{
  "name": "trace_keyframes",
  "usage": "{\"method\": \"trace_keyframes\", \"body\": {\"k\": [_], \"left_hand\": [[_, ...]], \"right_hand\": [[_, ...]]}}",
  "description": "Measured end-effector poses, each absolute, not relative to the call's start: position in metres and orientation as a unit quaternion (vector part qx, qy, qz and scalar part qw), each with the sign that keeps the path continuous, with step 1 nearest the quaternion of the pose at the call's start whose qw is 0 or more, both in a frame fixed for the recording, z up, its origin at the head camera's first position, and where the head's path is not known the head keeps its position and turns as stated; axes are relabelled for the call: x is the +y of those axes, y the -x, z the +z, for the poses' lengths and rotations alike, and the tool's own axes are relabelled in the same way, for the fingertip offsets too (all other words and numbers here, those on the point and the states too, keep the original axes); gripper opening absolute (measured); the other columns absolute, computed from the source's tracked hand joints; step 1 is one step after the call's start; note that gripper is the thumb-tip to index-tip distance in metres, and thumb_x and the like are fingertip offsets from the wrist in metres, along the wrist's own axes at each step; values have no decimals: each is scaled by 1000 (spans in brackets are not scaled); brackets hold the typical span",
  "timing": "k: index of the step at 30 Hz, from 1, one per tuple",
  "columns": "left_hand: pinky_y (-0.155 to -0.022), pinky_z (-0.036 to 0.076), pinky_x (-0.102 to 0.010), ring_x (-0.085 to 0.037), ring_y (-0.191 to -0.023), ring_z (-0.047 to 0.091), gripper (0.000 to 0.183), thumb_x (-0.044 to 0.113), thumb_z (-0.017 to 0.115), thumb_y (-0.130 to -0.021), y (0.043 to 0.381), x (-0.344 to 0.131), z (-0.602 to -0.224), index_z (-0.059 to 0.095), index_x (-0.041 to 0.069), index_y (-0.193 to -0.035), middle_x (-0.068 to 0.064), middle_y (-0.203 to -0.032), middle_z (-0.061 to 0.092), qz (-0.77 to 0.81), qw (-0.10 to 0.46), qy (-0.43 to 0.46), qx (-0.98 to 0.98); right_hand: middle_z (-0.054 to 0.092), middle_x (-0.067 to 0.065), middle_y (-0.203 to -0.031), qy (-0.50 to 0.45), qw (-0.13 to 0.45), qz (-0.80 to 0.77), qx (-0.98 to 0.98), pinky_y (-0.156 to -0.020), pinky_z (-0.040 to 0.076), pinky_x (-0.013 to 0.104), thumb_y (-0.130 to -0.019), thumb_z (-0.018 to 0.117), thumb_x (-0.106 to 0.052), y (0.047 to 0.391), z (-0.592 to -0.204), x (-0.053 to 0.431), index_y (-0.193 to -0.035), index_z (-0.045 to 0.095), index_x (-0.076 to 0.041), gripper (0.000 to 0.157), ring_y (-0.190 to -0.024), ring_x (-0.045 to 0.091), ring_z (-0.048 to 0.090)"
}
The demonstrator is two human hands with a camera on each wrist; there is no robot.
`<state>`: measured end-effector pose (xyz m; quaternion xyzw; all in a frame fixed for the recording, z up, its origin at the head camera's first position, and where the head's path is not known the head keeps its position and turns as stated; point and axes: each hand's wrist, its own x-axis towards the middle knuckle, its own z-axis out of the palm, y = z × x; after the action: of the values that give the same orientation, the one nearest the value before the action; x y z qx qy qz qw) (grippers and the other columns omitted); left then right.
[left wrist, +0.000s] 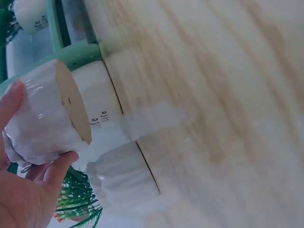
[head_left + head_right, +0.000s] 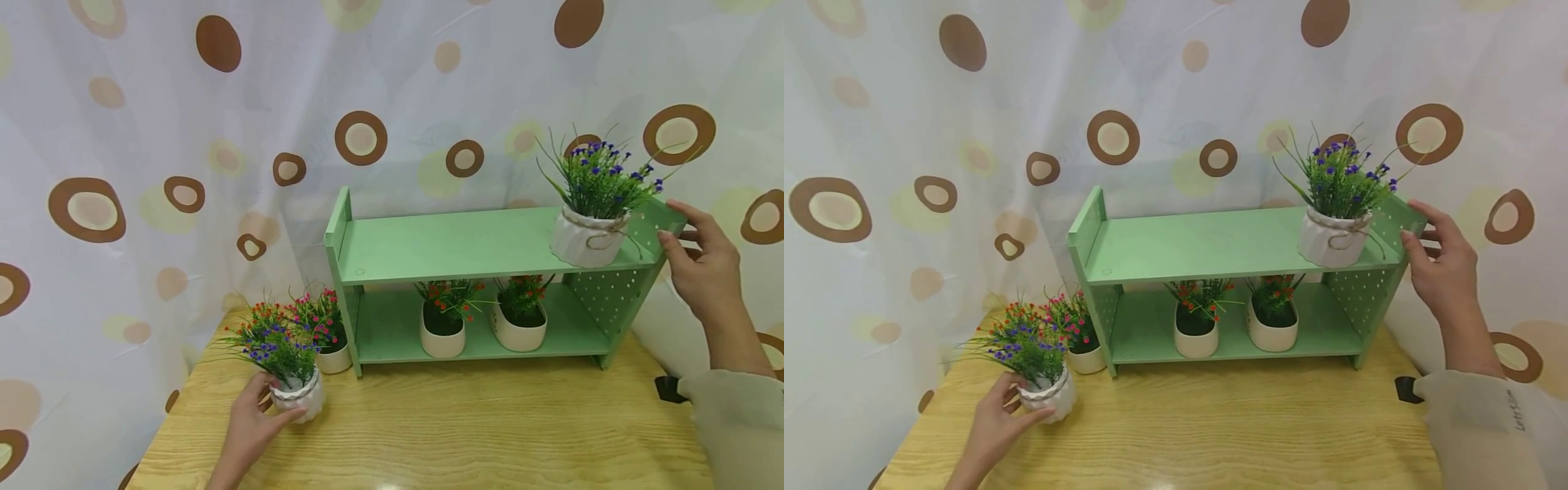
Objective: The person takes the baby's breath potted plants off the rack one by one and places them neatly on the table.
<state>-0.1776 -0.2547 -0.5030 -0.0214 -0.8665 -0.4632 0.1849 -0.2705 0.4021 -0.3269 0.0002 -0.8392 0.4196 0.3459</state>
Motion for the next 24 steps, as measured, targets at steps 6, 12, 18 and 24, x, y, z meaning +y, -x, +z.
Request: {"method": "trace_keyframes", "body": {"k": [6,12,18,24], "left_hand": [[-96,59,-45,-33,-115,67,56,17,100,-63,180,-249,-503,59,9,-101,-7,-106,65,-476,142,40,-867],[-97,59,-45,-41,-121,65,53,15,100,-63,183,-246,-507,59,10,-96,-10,-109,67,-485,106,51,-867],[-97,59,-43,-41,-124,65,52,14,99,-63,185,-246,-509,60,10,-97,-7,-108,66,-478,69,49,-874],[-98,59,-42,-40,-125,64,52,14,99,-65,186,-249,-511,59,10,-99,-7,-107,65,-497,41,70,-864]], "right_hand": [[49,-16,-149,13,351,406,-844,-85,38,4,-108,52,-28,271,-327,402,-156,44,-39,50,-111,-14,43],[46,-13,-156,12,350,408,-843,-82,37,3,-108,52,-28,272,-328,400,-157,44,-38,50,-109,-14,43],[46,-13,-156,15,351,407,-843,-83,37,3,-108,52,-28,271,-328,399,-156,44,-40,50,-109,-14,43],[44,-13,-159,15,352,403,-845,-86,37,5,-109,52,-29,272,-328,400,-156,43,-43,51,-112,-15,43]]}}
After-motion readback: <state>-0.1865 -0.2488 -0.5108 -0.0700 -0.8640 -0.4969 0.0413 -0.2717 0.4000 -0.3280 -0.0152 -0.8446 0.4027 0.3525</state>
